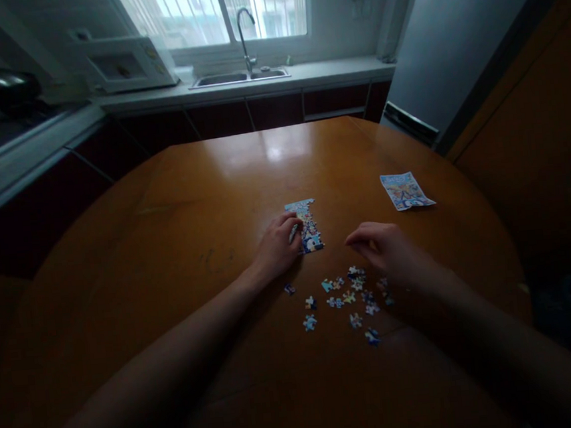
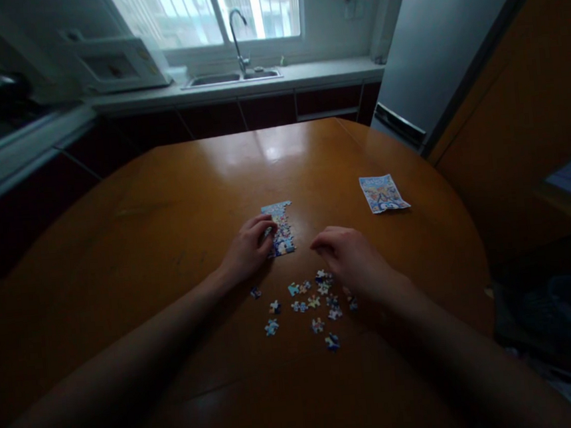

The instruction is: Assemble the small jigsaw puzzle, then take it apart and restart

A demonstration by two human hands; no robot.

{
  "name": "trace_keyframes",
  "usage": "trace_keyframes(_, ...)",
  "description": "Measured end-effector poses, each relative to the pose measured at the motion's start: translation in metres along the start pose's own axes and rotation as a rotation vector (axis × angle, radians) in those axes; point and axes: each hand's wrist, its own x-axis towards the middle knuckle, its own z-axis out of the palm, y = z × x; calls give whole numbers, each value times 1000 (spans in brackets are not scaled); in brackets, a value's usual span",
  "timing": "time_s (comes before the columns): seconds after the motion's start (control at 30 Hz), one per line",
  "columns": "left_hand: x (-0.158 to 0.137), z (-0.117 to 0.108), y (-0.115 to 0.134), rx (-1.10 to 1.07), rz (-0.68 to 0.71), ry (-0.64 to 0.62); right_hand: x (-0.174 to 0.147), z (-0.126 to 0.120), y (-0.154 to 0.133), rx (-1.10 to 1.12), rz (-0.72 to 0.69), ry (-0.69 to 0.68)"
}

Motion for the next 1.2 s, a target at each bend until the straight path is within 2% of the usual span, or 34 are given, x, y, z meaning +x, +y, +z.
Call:
trace_keyframes(0.17,1,0,-2,-5,9,-9,7,-17,19,35,112,166)
trace_keyframes(0.4,1,1,-2,2,-2,-7,11,-28,28,38,160,238)
trace_keyframes(0.7,2,2,-6,-5,13,-5,12,-32,27,24,174,279)
trace_keyframes(1.2,2,0,-3,-3,5,-9,11,-27,22,77,165,256)
